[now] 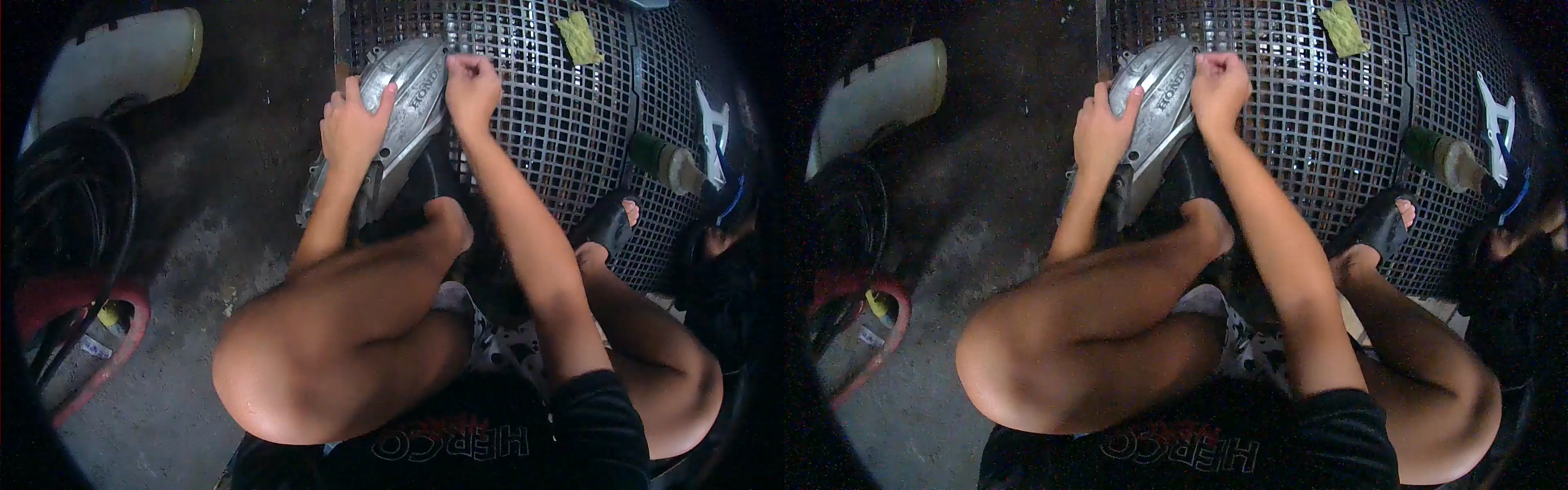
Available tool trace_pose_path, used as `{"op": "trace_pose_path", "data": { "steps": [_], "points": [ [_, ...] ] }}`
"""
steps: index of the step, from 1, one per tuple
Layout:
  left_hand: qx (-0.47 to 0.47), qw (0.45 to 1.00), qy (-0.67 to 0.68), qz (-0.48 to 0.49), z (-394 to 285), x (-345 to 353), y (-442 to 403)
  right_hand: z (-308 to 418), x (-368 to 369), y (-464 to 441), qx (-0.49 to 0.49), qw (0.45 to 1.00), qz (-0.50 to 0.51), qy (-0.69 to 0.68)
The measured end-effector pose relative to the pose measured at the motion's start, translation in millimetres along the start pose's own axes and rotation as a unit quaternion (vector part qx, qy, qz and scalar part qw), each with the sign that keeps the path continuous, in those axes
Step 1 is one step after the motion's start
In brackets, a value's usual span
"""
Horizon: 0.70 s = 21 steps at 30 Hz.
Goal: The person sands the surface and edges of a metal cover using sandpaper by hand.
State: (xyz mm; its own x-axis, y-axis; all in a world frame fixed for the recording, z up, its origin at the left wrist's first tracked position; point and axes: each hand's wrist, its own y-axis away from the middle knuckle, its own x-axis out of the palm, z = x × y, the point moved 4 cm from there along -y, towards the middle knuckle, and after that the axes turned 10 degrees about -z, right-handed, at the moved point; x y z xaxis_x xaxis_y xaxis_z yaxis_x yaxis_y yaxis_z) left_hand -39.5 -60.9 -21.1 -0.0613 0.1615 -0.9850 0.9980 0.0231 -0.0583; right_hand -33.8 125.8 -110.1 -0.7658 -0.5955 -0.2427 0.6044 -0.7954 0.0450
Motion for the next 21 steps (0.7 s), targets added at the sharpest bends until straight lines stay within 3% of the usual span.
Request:
{"op": "trace_pose_path", "data": {
  "steps": [1, 3, 5, 6, 7, 10, 13, 15, 19, 21],
  "points": [
    [0.003, 1.000, 0.003, -0.004, -3, 0, -1, 0, -7, 10, -0.047, 0.999, 0.001, 0.013],
    [0.005, 1.000, 0.010, -0.016, -5, -7, 2, 9, -13, 21, -0.029, 0.998, 0.028, 0.042],
    [0.002, 1.000, 0.015, -0.015, -8, -13, 2, 7, -13, 14, 0.046, 0.998, 0.020, 0.022],
    [0.013, 1.000, 0.011, -0.023, -10, -16, 3, 5, -9, 3, 0.019, 1.000, 0.006, 0.005],
    [0.023, 0.999, 0.004, -0.029, -11, -18, 5, 0, -3, -7, 0.081, 0.997, 0.007, 0.005],
    [0.039, 0.998, -0.013, -0.048, -15, -23, 7, 1, -1, -14, 0.130, 0.991, -0.019, -0.028],
    [0.056, 0.995, -0.028, -0.076, -23, -27, 11, 16, -17, 6, 0.010, 1.000, 0.019, 0.006],
    [0.062, 0.995, -0.030, -0.077, -22, -30, 15, 15, -17, -5, 0.005, 0.998, 0.040, 0.040],
    [0.045, 0.996, -0.012, -0.074, -33, -30, 26, 2, -5, -34, 0.090, 0.994, 0.029, -0.063],
    [0.034, 0.996, -0.019, -0.085, -34, -31, 24, 13, -18, -16, 0.033, 0.999, 0.041, -0.015]
  ]
}}
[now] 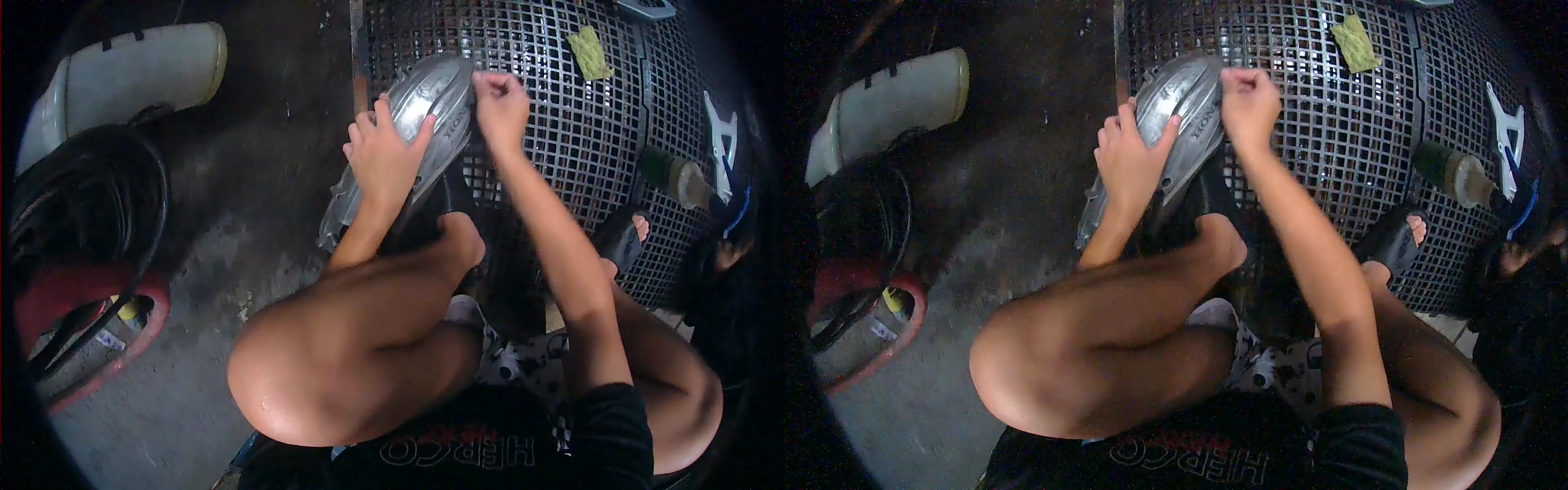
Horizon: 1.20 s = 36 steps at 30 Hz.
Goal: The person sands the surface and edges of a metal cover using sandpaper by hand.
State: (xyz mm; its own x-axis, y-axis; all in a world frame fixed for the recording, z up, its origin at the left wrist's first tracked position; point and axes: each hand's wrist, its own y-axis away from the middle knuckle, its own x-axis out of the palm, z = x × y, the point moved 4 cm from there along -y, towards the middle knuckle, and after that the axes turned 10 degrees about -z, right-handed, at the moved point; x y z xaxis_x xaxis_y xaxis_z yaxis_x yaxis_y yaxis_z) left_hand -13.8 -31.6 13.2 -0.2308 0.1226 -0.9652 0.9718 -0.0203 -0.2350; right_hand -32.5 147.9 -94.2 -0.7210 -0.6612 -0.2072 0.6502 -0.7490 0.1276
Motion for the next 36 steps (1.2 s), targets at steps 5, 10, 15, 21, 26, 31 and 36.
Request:
{"op": "trace_pose_path", "data": {
  "steps": [5, 10, 15, 21, 26, 31, 36],
  "points": [
    [-0.009, 1.000, 0.015, 0.013, -1, 0, 4, 1, 11, -16, -0.082, 0.995, -0.027, 0.041],
    [-0.004, 1.000, 0.018, -0.012, -4, 2, 3, 18, 1, -6, -0.087, 0.995, -0.018, 0.035],
    [0.020, 1.000, 0.004, -0.023, 0, 2, 5, 4, 9, -14, -0.035, 0.998, 0.014, 0.059],
    [0.033, 0.998, 0.005, -0.050, -5, -2, 7, 12, 6, 15, -0.099, 0.994, -0.041, 0.018],
    [0.020, 0.999, 0.001, -0.039, -1, 4, 7, 1, 25, 6, -0.105, 0.993, -0.056, 0.020],
    [0.021, 0.998, -0.019, -0.048, -6, 3, 1, 0, 23, 11, -0.049, 0.997, -0.066, 0.002],
    [0.011, 0.999, -0.011, -0.028, -4, -1, 6, -31, 45, -70, 0.134, 0.987, -0.080, 0.027]
  ]
}}
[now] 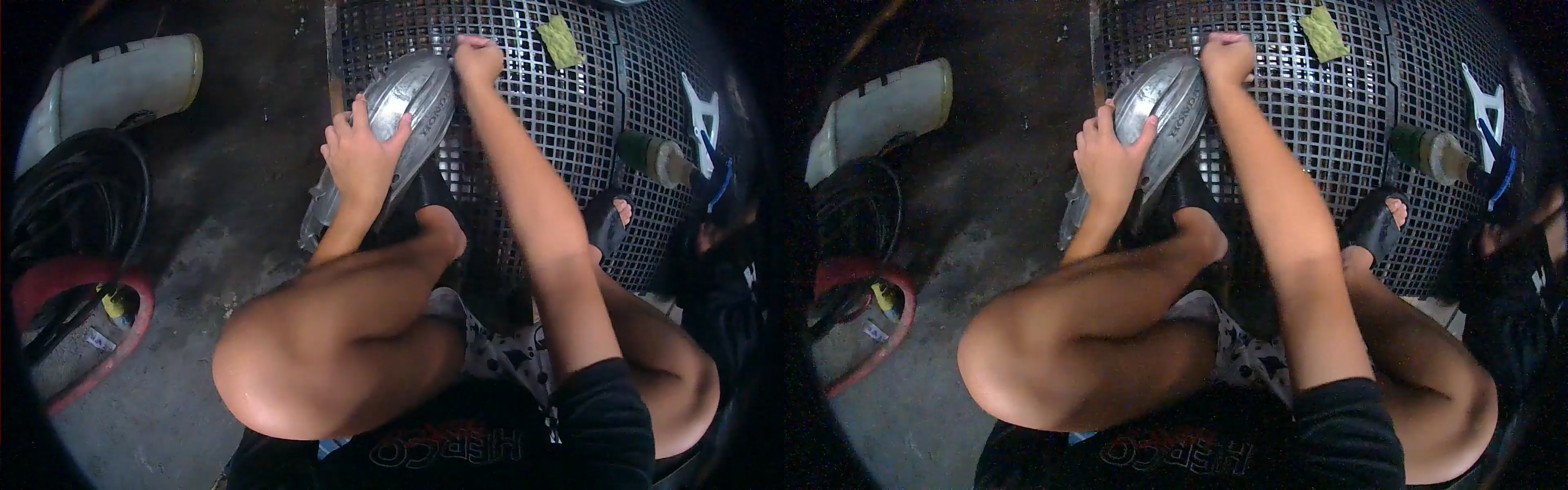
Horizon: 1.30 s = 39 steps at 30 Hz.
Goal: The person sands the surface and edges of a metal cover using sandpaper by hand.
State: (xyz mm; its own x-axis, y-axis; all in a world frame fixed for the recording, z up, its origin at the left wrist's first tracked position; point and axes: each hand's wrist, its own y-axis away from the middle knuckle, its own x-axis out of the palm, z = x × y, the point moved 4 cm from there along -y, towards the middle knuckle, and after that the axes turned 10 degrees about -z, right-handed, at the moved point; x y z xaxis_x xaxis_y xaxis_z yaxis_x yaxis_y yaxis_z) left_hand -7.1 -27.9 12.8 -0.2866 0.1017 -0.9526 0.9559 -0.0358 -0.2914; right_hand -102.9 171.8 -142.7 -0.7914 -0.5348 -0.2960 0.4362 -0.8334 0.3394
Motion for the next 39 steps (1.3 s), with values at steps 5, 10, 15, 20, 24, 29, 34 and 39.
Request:
{"op": "trace_pose_path", "data": {
  "steps": [5, 10, 15, 20, 24, 29, 34, 39],
  "points": [
    [-0.007, 1.000, -0.025, 0.001, 3, 9, -3, 27, -47, -17, -0.109, 0.982, 0.060, -0.140],
    [-0.012, 0.999, -0.045, 0.022, 1, 7, -5, -12, -63, 33, -0.043, 0.984, 0.103, -0.135],
    [-0.011, 0.998, -0.047, 0.042, 0, 8, -5, 2, -59, 70, -0.125, 0.983, 0.087, -0.104],
    [-0.020, 0.998, -0.048, 0.043, -1, 5, -7, 1, -49, 52, -0.102, 0.990, 0.074, -0.067],
    [-0.031, 0.997, -0.047, 0.043, -2, 8, -6, 20, -67, 75, -0.193, 0.975, 0.109, -0.031],
    [-0.012, 0.999, -0.046, 0.016, -2, 3, -1, 32, -59, 56, -0.179, 0.978, 0.102, -0.022],
    [-0.029, 0.999, -0.025, 0.018, -1, 4, -2, 33, -66, 90, -0.198, 0.971, 0.137, -0.018],
    [-0.026, 0.999, -0.025, 0.008, -5, -1, -1, 41, -73, 94, -0.221, 0.970, 0.095, 0.034]
  ]
}}
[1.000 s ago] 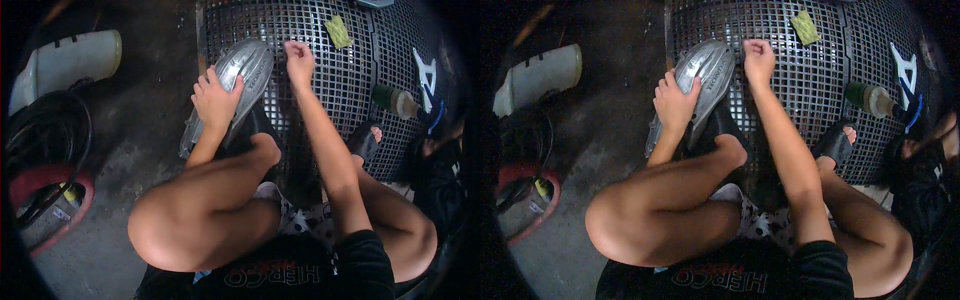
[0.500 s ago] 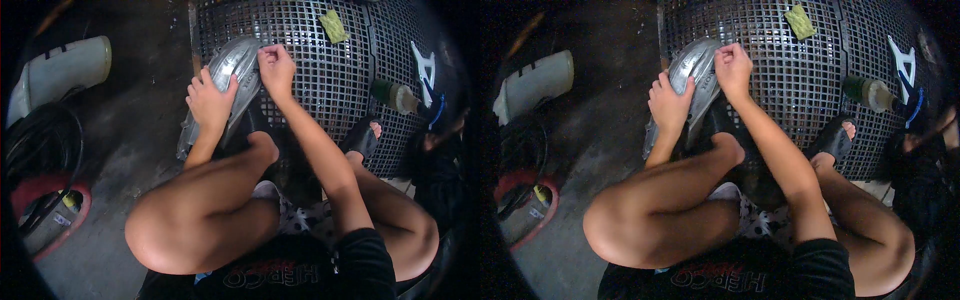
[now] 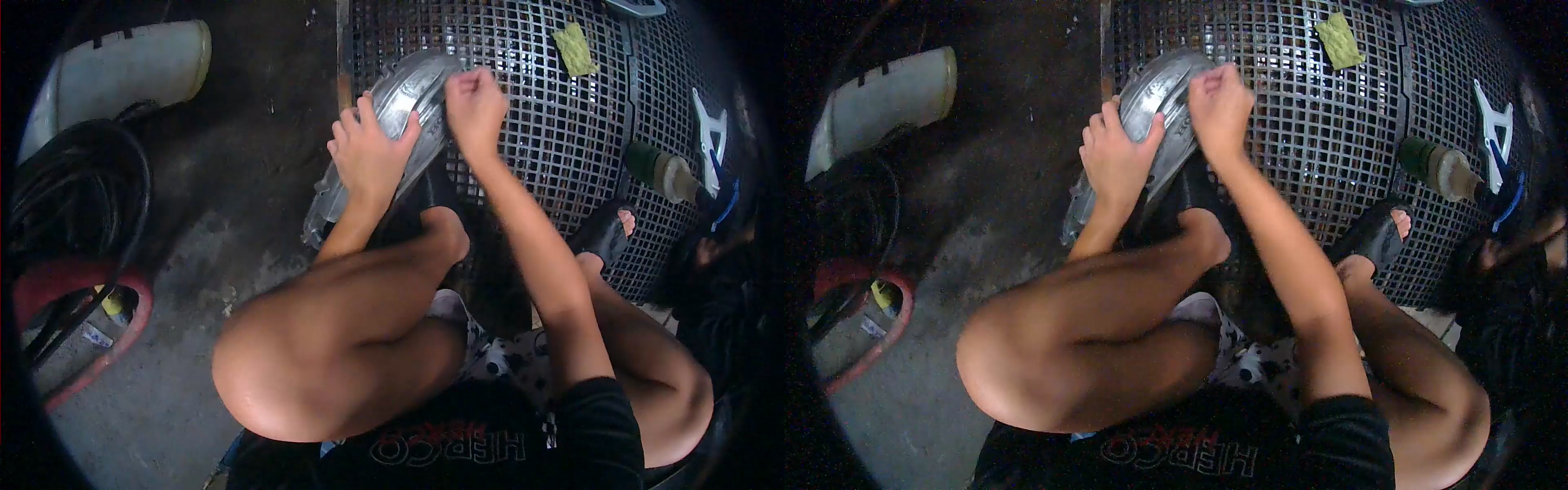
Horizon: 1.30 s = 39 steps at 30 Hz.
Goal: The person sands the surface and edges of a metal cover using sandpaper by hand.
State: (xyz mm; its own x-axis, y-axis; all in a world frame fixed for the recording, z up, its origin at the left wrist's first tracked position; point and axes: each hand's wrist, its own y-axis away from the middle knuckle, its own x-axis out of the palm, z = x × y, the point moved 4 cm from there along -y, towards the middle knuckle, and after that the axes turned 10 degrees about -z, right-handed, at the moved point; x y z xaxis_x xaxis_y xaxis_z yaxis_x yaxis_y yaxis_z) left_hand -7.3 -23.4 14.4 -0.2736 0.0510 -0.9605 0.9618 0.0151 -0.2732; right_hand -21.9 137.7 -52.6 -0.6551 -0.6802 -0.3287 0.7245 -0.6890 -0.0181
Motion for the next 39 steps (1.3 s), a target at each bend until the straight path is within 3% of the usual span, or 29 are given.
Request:
{"op": "trace_pose_path", "data": {
  "steps": [3, 5, 6, 13, 14, 15, 18, 20, 26, 30, 35, 39],
  "points": [
    [0.000, 1.000, 0.004, -0.002, 1, 2, -1, 3, 2, 13, 0.022, 0.998, 0.035, -0.043],
    [0.007, 1.000, 0.009, -0.007, 1, 1, -2, -6, 4, -8, -0.044, 0.998, -0.026, 0.021],
    [0.016, 1.000, 0.009, -0.012, 2, 1, -1, -9, 5, -20, -0.004, 0.999, -0.041, 0.023],
    [0.015, 1.000, -0.009, 0.003, 2, 1, 3, -23, 12, -27, -0.057, 0.997, -0.017, 0.048],
    [0.018, 1.000, -0.010, -0.006, 5, 4, 2, -37, 20, -48, -0.039, 0.995, -0.048, 0.082],
    [0.024, 0.999, -0.011, -0.022, 4, 4, -3, -51, 19, -66, 0.015, 0.996, -0.058, 0.071],
    [0.021, 1.000, -0.004, 0.005, 8, 6, -14, -63, 0, -87, 0.059, 0.994, -0.087, -0.002],
    [0.017, 1.000, 0.006, 0.012, 21, 16, -17, -65, -13, -75, -0.002, 0.998, -0.026, -0.053],
    [-0.036, 0.989, 0.064, 0.125, 42, 37, -35, -91, -9, -8, 0.147, 0.985, -0.005, -0.093],
    [-0.039, 0.991, 0.052, 0.117, 42, 41, -34, -66, 12, 17, 0.127, 0.982, -0.013, -0.137],
    [-0.046, 0.988, 0.056, 0.137, 41, 37, -36, -47, 11, 34, 0.150, 0.983, -0.038, -0.100],
    [-0.047, 0.990, 0.037, 0.131, 39, 37, -35, -31, -1, 62, 0.153, 0.986, 0.010, -0.060]
  ]
}}
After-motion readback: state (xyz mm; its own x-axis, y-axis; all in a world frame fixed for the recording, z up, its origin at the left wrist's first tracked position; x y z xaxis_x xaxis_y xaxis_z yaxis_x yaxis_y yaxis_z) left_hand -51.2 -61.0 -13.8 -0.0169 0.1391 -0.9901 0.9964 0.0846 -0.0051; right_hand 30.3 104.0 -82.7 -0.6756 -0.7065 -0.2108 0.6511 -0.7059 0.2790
